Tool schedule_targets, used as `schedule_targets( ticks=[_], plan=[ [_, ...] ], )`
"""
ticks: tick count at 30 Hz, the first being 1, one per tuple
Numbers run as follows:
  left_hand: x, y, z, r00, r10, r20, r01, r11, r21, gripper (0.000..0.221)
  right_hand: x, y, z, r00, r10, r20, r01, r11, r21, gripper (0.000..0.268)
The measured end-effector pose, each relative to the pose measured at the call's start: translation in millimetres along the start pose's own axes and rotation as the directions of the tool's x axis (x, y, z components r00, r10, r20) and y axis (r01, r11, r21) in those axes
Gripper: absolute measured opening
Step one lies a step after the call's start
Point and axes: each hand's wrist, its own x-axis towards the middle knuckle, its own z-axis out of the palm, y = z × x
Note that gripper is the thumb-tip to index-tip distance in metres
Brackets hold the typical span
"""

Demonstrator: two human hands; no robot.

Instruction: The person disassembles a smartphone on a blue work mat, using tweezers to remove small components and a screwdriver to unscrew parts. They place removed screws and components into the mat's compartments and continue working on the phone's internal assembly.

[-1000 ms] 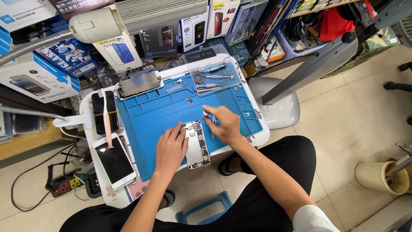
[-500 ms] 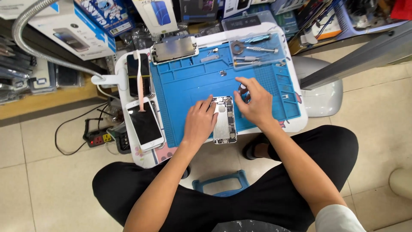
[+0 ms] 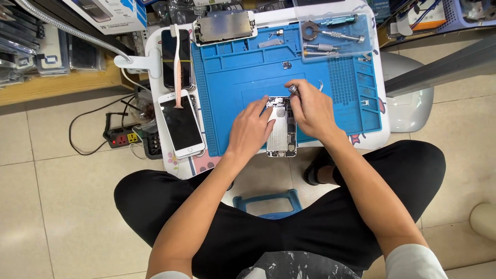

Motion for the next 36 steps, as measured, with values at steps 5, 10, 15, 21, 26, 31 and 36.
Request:
schedule_targets(
  ticks=[5, 10, 15, 21, 26, 31, 36],
  plan=[
    [2, -4, 2, 0.999, 0.024, -0.035, -0.023, 1.000, 0.016, 0.032, 7, 0, 7, 0.994, -0.002, 0.106, 0.015, 0.992, -0.122, 0.014],
    [2, -7, 5, 0.999, 0.020, -0.031, -0.019, 0.999, 0.032, 0.031, 12, 1, 19, 0.993, -0.003, 0.120, 0.026, 0.982, -0.186, 0.011],
    [2, -7, 1, 0.999, 0.026, -0.027, -0.026, 1.000, 0.002, 0.030, 13, 0, 22, 0.992, -0.009, 0.124, 0.034, 0.979, -0.200, 0.008],
    [4, -5, -5, 1.000, 0.022, -0.020, -0.022, 1.000, -0.005, 0.030, 10, 0, 25, 0.993, 0.028, 0.113, -0.004, 0.979, -0.205, 0.008],
    [4, -4, -7, 1.000, 0.008, -0.015, -0.008, 1.000, -0.010, 0.029, 11, 1, 29, 0.991, 0.049, 0.128, -0.018, 0.972, -0.235, 0.009],
    [5, -6, -6, 1.000, 0.004, -0.003, -0.004, 1.000, -0.016, 0.029, 15, -4, 21, 0.985, 0.050, 0.163, -0.007, 0.966, -0.258, 0.009],
    [5, -8, -6, 1.000, 0.002, -0.005, -0.002, 0.998, -0.055, 0.029, 17, -1, 19, 0.984, -0.002, 0.177, 0.038, 0.979, -0.200, 0.012]
  ],
)
